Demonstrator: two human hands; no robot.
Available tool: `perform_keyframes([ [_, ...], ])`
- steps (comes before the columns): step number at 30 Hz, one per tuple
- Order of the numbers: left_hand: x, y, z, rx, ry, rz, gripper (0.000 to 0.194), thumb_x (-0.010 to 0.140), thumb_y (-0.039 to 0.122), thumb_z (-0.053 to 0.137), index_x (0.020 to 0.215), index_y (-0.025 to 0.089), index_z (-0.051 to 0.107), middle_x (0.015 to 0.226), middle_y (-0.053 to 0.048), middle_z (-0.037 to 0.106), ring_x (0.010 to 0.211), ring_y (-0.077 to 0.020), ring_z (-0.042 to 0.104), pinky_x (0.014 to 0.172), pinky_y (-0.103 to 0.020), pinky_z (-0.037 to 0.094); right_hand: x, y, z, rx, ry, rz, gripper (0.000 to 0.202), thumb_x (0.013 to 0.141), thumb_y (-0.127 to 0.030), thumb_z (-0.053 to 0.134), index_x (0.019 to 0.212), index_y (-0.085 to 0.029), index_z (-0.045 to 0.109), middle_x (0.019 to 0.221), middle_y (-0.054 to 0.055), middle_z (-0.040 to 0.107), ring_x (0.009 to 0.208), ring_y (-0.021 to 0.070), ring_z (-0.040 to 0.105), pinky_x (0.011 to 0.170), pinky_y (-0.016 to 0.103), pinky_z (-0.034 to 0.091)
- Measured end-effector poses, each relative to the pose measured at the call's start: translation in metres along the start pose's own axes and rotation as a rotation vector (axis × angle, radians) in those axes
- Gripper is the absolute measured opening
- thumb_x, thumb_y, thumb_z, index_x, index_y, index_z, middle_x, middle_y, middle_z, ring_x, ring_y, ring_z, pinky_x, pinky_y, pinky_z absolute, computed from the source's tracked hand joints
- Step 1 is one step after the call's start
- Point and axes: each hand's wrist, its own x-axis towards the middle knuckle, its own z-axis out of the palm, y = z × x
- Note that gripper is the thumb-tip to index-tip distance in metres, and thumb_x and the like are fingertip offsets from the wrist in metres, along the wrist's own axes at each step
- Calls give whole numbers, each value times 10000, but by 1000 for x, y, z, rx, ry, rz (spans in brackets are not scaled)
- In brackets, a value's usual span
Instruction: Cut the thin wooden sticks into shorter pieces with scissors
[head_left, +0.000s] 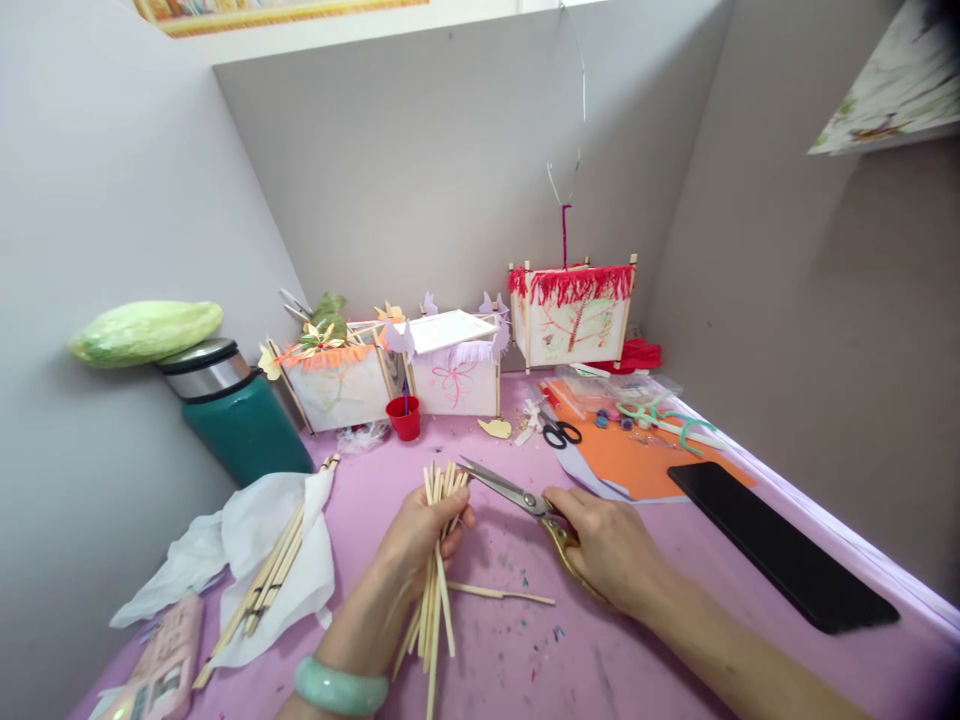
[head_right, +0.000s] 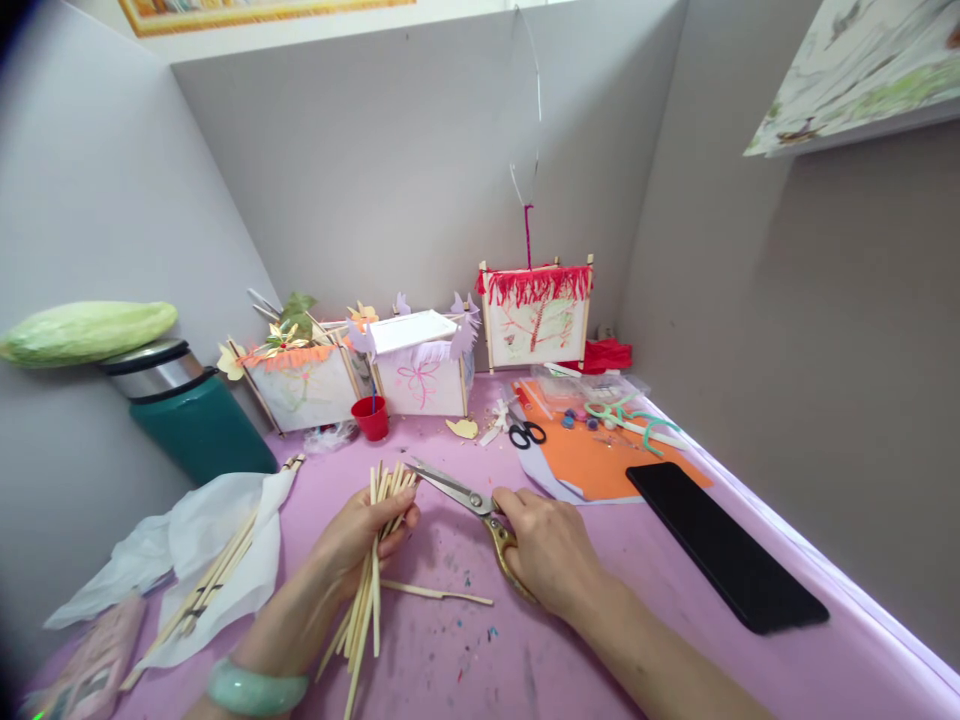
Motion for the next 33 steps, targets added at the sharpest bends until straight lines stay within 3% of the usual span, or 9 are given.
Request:
perform_keyframes([
  [5, 3, -4, -3, -15, -6, -58, 337, 739, 432, 674, 596, 140, 587, 326, 71, 339, 274, -37, 224, 300, -188, 152, 0, -2, 0, 11, -2, 24, 146, 841, -197, 485, 899, -213, 619, 750, 13, 665, 632, 153, 569, 570, 276, 245],
  [7, 5, -5, -4, -69, 0, -44, 270, 733, 392, 693, 780, 130, 646, 412, 58, 452, 287, -36, 259, 298, -183, 158, 0, -2, 1, 1, -14, 30, 134, 841, -189, 484, 863, -209, 614, 724, 14, 665, 614, 146, 563, 559, 272, 236],
  [10, 7, -5, -6, -129, 4, -18, 479, 725, 337, 711, 1152, 155, 593, 582, 33, 583, 308, -34, 312, 301, -174, 182, 0, -2, 2, -24, -33, 49, 130, 829, -173, 487, 816, -208, 611, 689, 11, 662, 591, 143, 560, 547, 271, 228],
  [14, 6, -5, -6, -132, -2, 6, 575, 739, 347, 700, 1252, 149, 534, 595, 30, 593, 309, -35, 317, 298, -172, 187, 1, 0, 1, -8, 5, 72, 171, 835, -176, 476, 898, -219, 629, 745, 14, 681, 638, 157, 591, 568, 269, 262],
  [17, 6, -5, -6, -138, 7, 16, 487, 724, 349, 714, 1153, 153, 590, 565, 34, 590, 304, -38, 317, 295, -173, 193, 1, 1, 0, 21, 41, 53, 223, 851, -197, 463, 998, -229, 626, 823, 22, 687, 713, 174, 614, 607, 272, 305],
  [19, 7, -7, -6, -105, 25, 2, 317, 727, 384, 708, 896, 121, 654, 440, 48, 507, 286, -43, 294, 291, -179, 188, 0, 1, 0, 21, 50, 33, 256, 846, -203, 469, 1054, -234, 615, 876, 29, 687, 747, 181, 620, 623, 278, 319],
  [22, 10, -9, -7, -44, 20, -24, 361, 743, 451, 680, 605, 126, 603, 311, 63, 355, 268, -45, 261, 294, -183, 180, -1, 1, 1, 9, 33, 10, 288, 829, -189, 480, 1083, -235, 606, 886, 29, 681, 751, 183, 619, 623, 282, 319],
  [29, 8, -6, -7, -116, -27, -19, 353, 715, 435, 709, 605, 111, 623, 363, 50, 418, 282, -26, 262, 302, -174, 170, -1, -3, 5, -23, 41, -15, 270, 841, -201, 467, 1077, -215, 598, 851, 31, 659, 706, 179, 593, 604, 288, 284],
  [33, 7, -5, -9, -96, -51, -69, 373, 733, 459, 679, 600, 117, 619, 309, 64, 357, 259, -34, 229, 294, -182, 139, -2, -5, 6, 4, 53, -3, 224, 841, -193, 470, 1008, -218, 618, 787, 12, 657, 663, 163, 576, 591, 288, 269],
])
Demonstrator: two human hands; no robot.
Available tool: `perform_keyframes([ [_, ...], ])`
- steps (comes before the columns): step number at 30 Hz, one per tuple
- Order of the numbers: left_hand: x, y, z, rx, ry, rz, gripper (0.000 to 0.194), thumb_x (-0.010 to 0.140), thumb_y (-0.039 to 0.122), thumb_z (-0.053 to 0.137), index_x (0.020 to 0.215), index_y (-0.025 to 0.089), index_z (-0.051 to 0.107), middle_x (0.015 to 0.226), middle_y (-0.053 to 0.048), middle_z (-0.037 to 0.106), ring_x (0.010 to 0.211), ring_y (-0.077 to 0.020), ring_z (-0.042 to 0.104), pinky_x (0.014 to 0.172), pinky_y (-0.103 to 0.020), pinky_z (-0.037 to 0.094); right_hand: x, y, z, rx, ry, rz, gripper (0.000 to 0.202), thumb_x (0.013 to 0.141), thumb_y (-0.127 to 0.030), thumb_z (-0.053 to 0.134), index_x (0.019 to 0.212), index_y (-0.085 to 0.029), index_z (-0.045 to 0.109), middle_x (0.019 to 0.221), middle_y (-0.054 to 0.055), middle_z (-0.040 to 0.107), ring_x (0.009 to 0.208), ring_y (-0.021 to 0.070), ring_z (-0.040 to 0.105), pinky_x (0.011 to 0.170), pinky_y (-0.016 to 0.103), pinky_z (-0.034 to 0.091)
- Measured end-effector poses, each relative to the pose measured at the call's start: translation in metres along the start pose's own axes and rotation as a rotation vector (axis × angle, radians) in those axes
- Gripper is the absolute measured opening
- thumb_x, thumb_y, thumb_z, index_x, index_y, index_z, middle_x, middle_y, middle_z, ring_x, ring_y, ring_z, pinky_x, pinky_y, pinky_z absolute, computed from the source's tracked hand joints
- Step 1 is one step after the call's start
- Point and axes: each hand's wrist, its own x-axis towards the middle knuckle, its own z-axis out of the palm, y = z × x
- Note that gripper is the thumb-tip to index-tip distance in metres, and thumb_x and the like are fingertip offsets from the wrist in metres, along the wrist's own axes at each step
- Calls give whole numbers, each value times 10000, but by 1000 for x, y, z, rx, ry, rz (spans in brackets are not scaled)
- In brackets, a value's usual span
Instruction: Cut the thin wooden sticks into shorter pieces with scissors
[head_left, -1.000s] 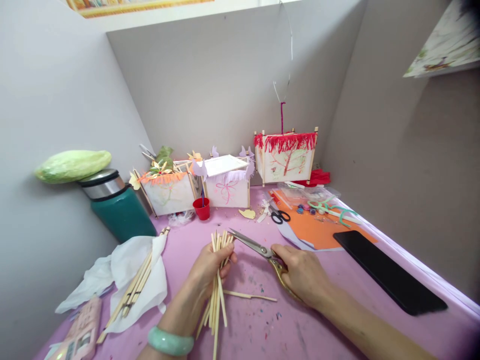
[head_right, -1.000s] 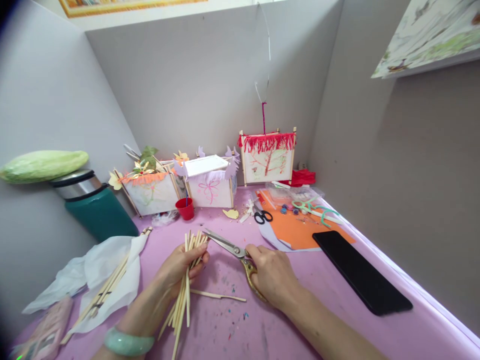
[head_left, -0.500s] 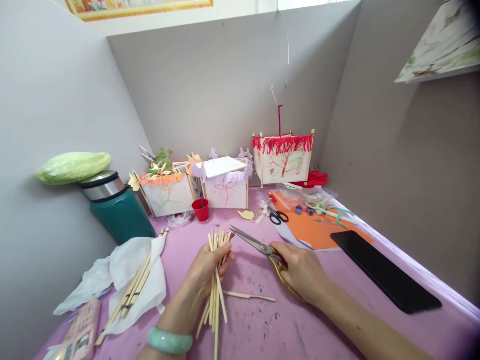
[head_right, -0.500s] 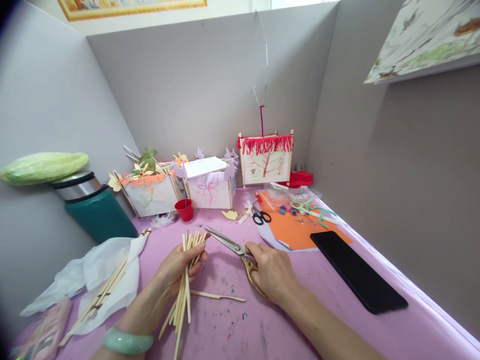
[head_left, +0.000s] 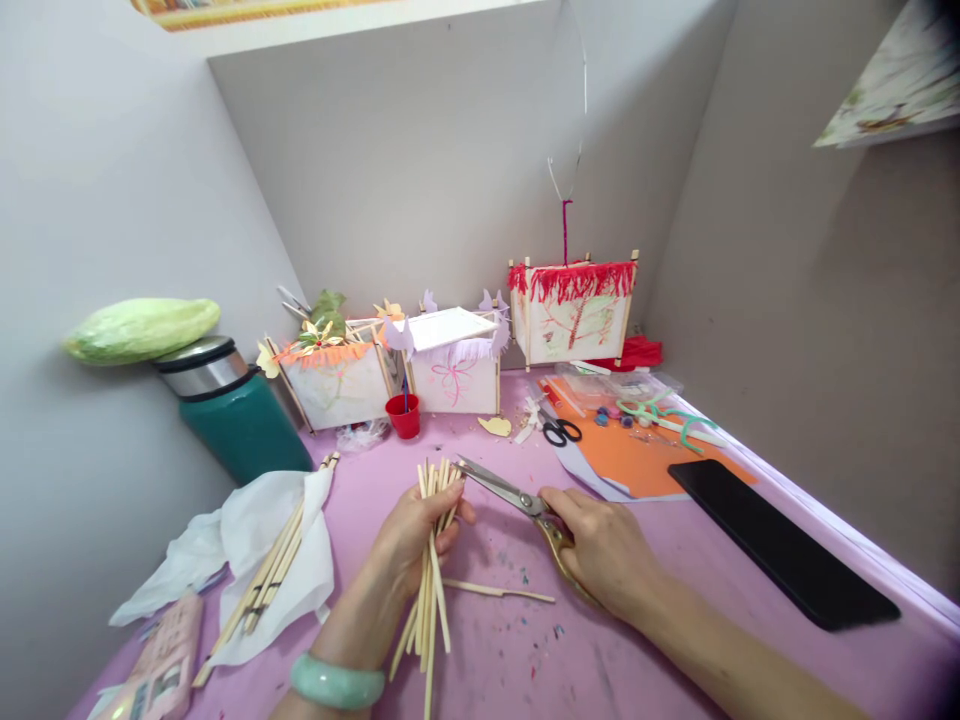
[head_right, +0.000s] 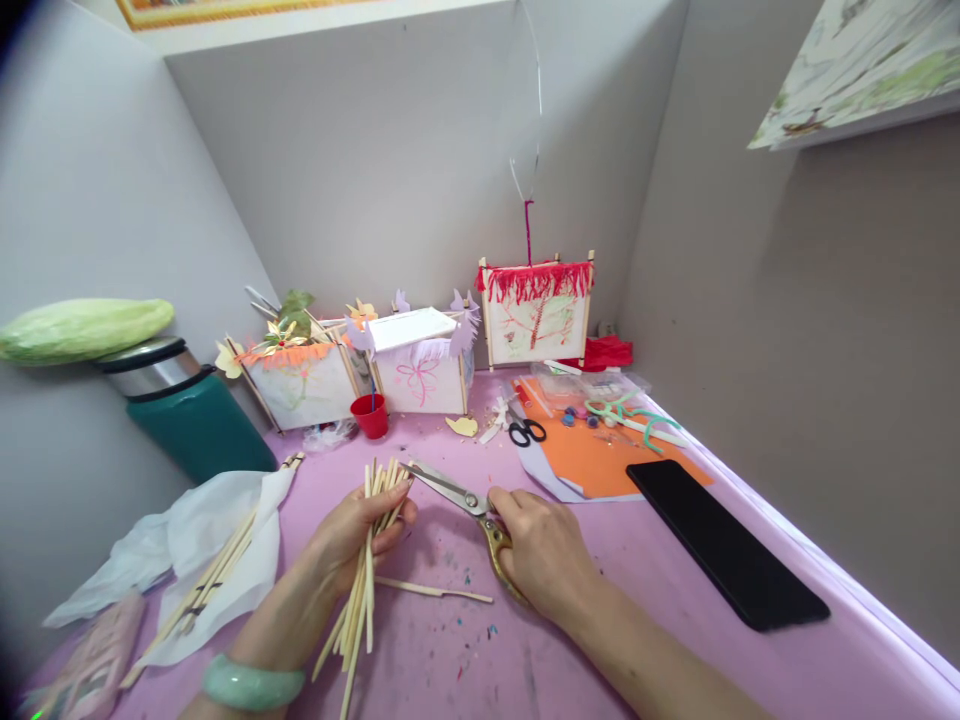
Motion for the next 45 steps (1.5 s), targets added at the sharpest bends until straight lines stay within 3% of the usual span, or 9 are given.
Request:
perform_keyframes([
  [8, 2, -1, -3, -1, -36, -33, 374, 760, 447, 647, 589, 117, 608, 300, 65, 337, 254, -33, 203, 296, -187, 122, 0, 3, -2, -8, -3, -14, 209, 857, -207, 458, 976, -214, 630, 776, 20, 674, 646, 155, 573, 582, 282, 259],
  [11, -2, 1, 1, -22, 17, -10, 276, 751, 375, 667, 824, 109, 658, 427, 32, 519, 261, -32, 254, 290, -182, 148, 2, 5, -3, -55, -48, -11, 194, 845, -193, 462, 936, -214, 632, 762, 20, 681, 623, 151, 571, 567, 286, 240],
  [14, -6, 6, 5, -63, -17, 20, 464, 745, 320, 680, 1165, 148, 582, 582, 8, 627, 286, -32, 312, 298, -169, 169, 4, 7, -1, -110, -100, 3, 172, 825, -176, 475, 877, -210, 635, 750, 25, 689, 607, 153, 576, 555, 291, 227],
  [18, -8, 10, 6, -95, -28, 11, 525, 763, 310, 663, 1244, 154, 520, 581, 14, 622, 288, -36, 309, 298, -167, 169, 5, 9, 0, -45, -27, 45, 210, 844, -193, 466, 963, -224, 636, 772, 17, 685, 657, 165, 600, 582, 274, 286],
  [21, -6, 9, 5, -96, -4, -4, 435, 771, 290, 654, 1172, 155, 551, 582, 7, 635, 284, -40, 310, 296, -173, 164, 3, 9, -1, 24, 35, 27, 263, 854, -217, 471, 1073, -232, 616, 837, 17, 683, 715, 171, 611, 625, 267, 333],
  [24, -3, 5, 4, -72, 31, -43, 228, 771, 328, 650, 868, 127, 602, 502, 14, 589, 256, -34, 269, 291, -192, 133, 2, 7, -2, 10, 37, -19, 312, 841, -208, 478, 1129, -224, 597, 890, 32, 676, 754, 179, 613, 635, 272, 340],
  [26, -3, 4, 4, -56, 45, -60, 244, 759, 361, 660, 728, 141, 561, 467, 23, 559, 248, -30, 253, 289, -198, 115, 2, 5, -2, -14, 25, -30, 313, 834, -193, 476, 1119, -218, 602, 879, 35, 670, 752, 182, 612, 626, 275, 334],
  [31, -3, 5, 3, -58, -11, -22, 298, 681, 383, 733, 686, 141, 559, 565, 2, 620, 274, -17, 294, 286, -180, 148, 3, 5, -1, -5, 21, -27, 270, 846, -201, 470, 1071, -215, 621, 858, 35, 668, 726, 180, 603, 623, 279, 331],
  [45, -1, 1, -5, -6, -75, -67, 340, 717, 422, 704, 591, 123, 600, 352, 60, 398, 269, -27, 226, 285, -189, 141, 2, 8, -1, 39, -30, -33, 247, 852, -177, 447, 1017, -189, 631, 828, 42, 681, 701, 174, 596, 616, 280, 307],
])
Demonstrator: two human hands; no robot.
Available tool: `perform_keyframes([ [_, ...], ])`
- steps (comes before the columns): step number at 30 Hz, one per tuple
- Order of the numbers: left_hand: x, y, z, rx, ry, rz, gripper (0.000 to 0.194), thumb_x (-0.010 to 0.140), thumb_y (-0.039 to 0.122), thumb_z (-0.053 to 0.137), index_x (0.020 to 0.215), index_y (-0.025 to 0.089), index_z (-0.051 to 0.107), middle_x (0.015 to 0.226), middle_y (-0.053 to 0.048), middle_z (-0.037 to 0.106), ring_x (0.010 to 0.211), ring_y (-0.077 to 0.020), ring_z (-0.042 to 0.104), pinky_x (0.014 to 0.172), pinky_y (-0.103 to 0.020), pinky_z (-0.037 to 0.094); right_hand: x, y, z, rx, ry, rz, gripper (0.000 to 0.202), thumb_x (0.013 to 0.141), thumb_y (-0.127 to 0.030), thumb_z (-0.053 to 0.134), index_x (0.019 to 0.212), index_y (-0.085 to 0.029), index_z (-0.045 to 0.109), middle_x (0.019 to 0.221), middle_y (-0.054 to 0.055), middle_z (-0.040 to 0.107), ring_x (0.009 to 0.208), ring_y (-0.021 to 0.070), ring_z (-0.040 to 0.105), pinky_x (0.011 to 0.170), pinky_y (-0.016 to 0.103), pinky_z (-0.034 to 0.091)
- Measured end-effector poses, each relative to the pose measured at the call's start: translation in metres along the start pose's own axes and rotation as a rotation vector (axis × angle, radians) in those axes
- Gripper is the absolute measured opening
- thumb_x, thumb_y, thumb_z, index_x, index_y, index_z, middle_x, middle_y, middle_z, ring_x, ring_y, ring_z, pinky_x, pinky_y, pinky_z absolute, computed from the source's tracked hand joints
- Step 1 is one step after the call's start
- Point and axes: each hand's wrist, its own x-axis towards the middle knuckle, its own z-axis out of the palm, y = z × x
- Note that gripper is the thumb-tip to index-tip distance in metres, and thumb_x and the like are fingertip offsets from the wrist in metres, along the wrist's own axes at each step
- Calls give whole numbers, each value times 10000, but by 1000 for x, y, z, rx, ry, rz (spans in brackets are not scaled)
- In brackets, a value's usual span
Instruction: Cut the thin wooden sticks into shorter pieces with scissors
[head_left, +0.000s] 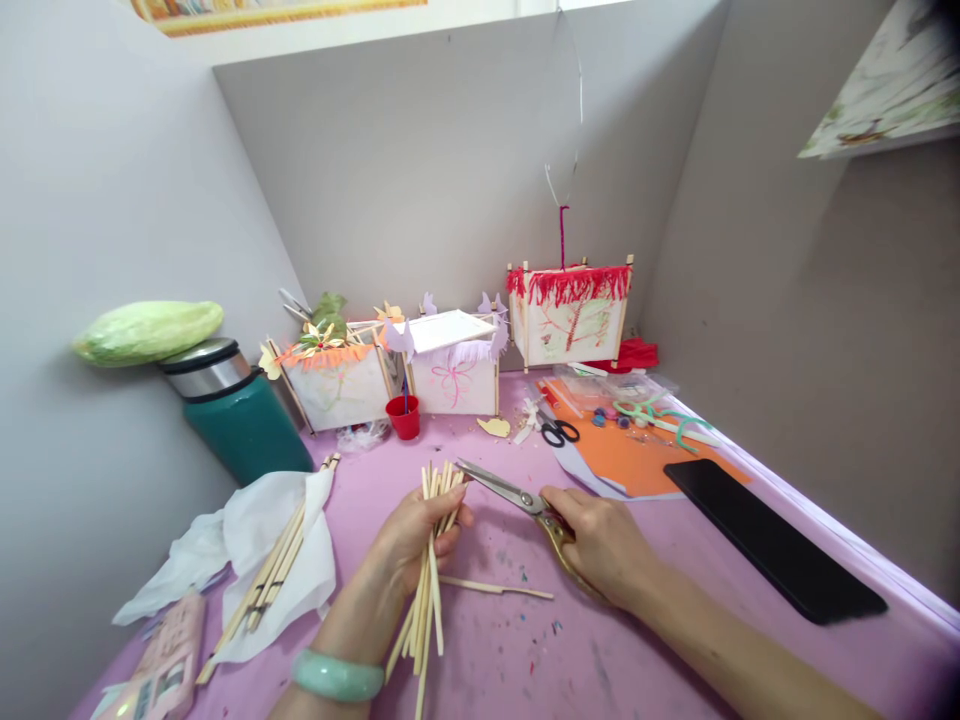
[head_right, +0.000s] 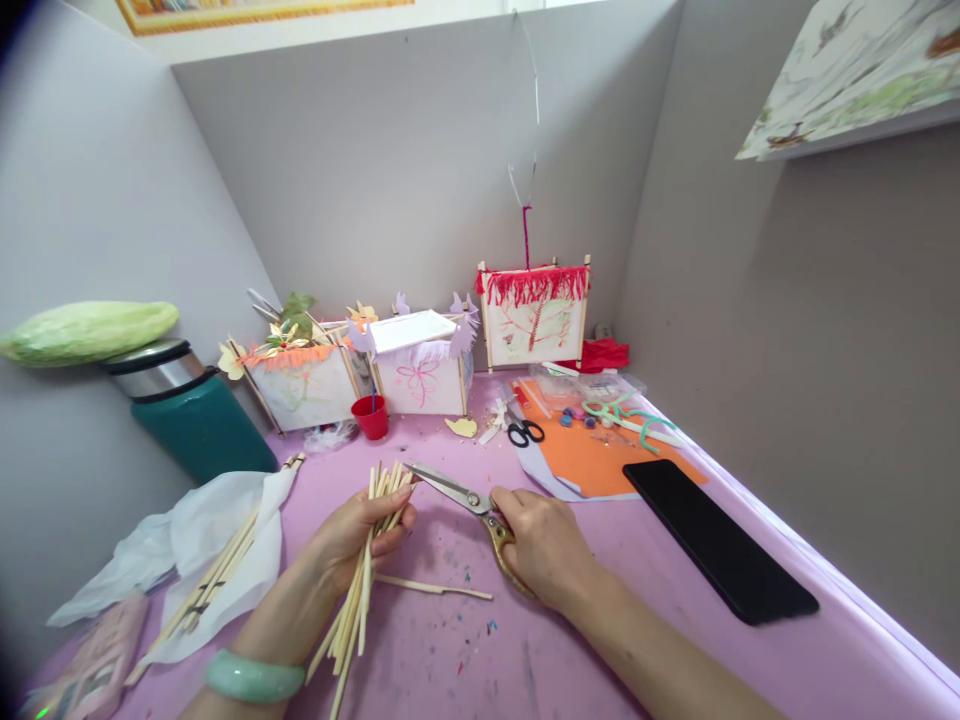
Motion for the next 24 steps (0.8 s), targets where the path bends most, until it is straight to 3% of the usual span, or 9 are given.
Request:
perform_keyframes([
  [5, -3, 3, 4, -29, 24, 10, 249, 716, 347, 721, 680, 133, 599, 422, 50, 487, 281, -26, 267, 296, -186, 150, 1, 2, -2, -24, -18, 0, 239, 835, -163, 452, 992, -190, 630, 811, 39, 683, 685, 168, 592, 607, 282, 289],
  [13, -2, 2, 4, -68, 10, -15, 181, 757, 287, 679, 728, 148, 566, 417, 69, 482, 259, -24, 241, 289, -175, 144, 2, 4, -2, -16, -46, -6, 184, 825, -160, 463, 916, -200, 617, 780, 29, 679, 671, 159, 588, 598, 279, 280],
  [19, 0, 0, 4, -3, 52, 0, 261, 771, 363, 658, 652, 149, 568, 345, 82, 387, 250, -41, 227, 283, -180, 152, 0, 2, 0, -23, -36, 9, 213, 835, -174, 457, 974, -201, 617, 811, 38, 680, 699, 176, 598, 602, 281, 286],
  [24, 1, -2, 3, 8, 35, 18, 308, 740, 388, 678, 596, 130, 590, 359, 55, 417, 269, -31, 236, 289, -174, 147, 1, 1, 1, -47, -30, 10, 229, 834, -173, 468, 1006, -202, 617, 814, 34, 675, 677, 173, 586, 597, 282, 273],
])
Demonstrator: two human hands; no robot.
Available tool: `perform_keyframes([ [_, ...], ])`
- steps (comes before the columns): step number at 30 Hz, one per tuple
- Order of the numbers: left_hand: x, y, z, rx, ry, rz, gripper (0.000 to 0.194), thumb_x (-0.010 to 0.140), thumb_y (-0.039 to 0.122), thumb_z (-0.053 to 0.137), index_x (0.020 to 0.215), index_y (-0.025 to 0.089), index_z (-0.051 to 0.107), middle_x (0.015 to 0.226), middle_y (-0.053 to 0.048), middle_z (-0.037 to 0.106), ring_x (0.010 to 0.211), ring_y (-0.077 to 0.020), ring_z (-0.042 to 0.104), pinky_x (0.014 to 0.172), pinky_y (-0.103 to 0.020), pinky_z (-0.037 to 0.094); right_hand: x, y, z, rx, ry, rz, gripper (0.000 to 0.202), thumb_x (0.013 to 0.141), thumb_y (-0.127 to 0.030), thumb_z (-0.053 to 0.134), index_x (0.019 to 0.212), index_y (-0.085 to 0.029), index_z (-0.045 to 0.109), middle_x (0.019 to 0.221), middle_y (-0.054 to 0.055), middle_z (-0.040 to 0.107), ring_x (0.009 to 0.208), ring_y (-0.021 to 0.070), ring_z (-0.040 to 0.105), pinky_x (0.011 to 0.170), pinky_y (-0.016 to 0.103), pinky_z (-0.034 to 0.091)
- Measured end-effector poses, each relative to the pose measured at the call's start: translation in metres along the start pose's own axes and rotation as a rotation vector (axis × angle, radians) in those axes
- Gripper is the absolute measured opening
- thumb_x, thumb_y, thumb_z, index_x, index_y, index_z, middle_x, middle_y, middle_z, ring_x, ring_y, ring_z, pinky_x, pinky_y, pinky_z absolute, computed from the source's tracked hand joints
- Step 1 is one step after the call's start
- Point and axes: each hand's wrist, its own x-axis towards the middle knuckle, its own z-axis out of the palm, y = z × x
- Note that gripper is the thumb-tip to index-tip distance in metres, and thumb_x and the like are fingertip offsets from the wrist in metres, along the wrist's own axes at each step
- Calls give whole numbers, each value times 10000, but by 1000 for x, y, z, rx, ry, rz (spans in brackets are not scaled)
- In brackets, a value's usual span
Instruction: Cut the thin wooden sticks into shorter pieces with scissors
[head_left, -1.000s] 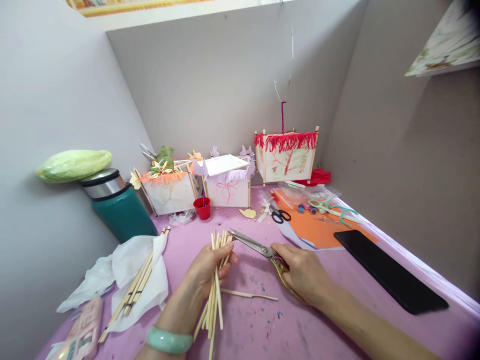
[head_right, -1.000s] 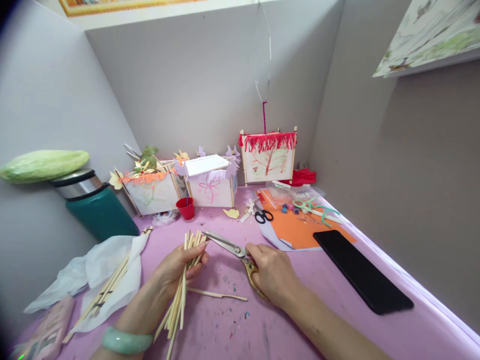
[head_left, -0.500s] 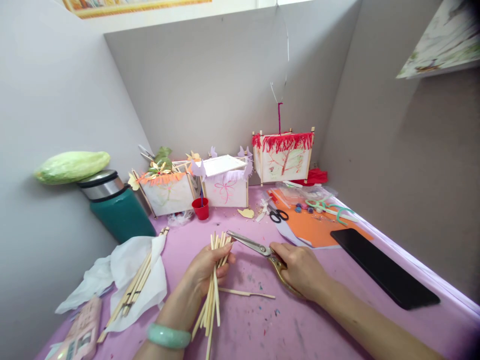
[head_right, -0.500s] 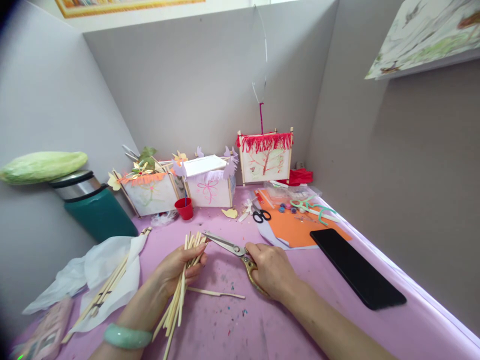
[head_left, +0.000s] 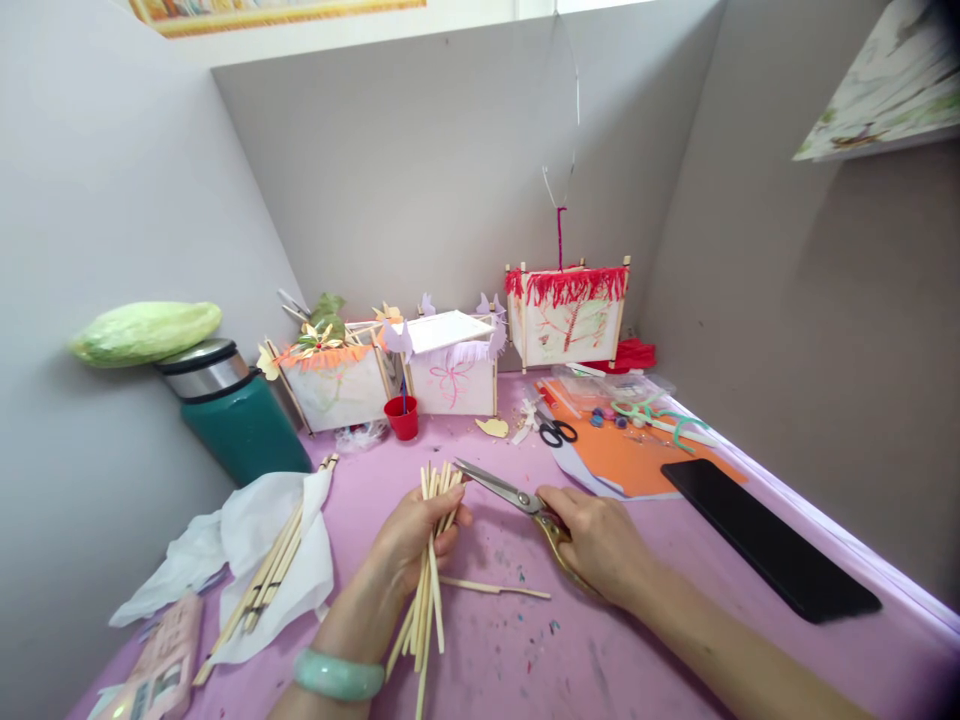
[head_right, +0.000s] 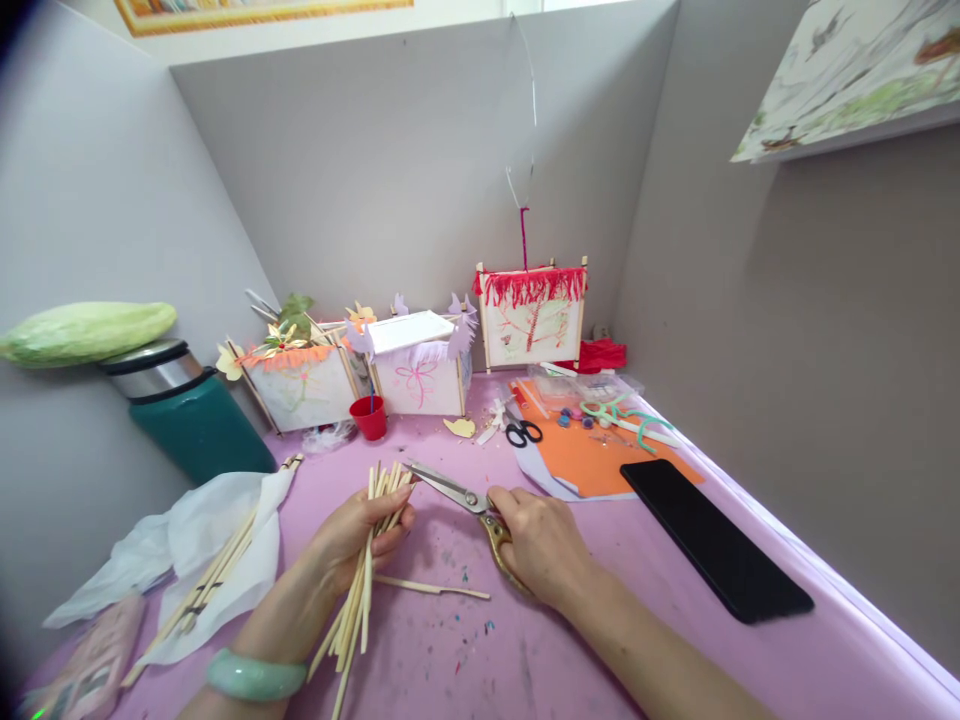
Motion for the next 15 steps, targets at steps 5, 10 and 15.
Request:
perform_keyframes([
  [5, -1, -2, 2, 9, -12, -19, 331, 768, 395, 650, 581, 128, 594, 313, 65, 350, 256, -36, 222, 286, -179, 151, 2, 0, -1, 30, 1, 4, 200, 812, -154, 490, 960, -206, 615, 800, 23, 673, 676, 163, 582, 592, 277, 270],
  [10, -3, 0, 4, -85, 3, -35, 169, 769, 292, 655, 736, 134, 607, 448, 43, 513, 256, -29, 254, 278, -179, 165, 3, 0, 0, 34, -18, 16, 122, 822, -162, 489, 843, -203, 602, 739, 18, 673, 638, 152, 575, 576, 278, 258],
  [15, -3, 3, -1, -116, -26, 7, 420, 785, 248, 642, 1186, 169, 550, 577, 30, 600, 286, -33, 309, 291, -159, 179, 3, 2, 0, 8, -25, 23, 126, 819, -161, 481, 816, -206, 598, 706, 14, 670, 617, 152, 576, 563, 280, 246],
])
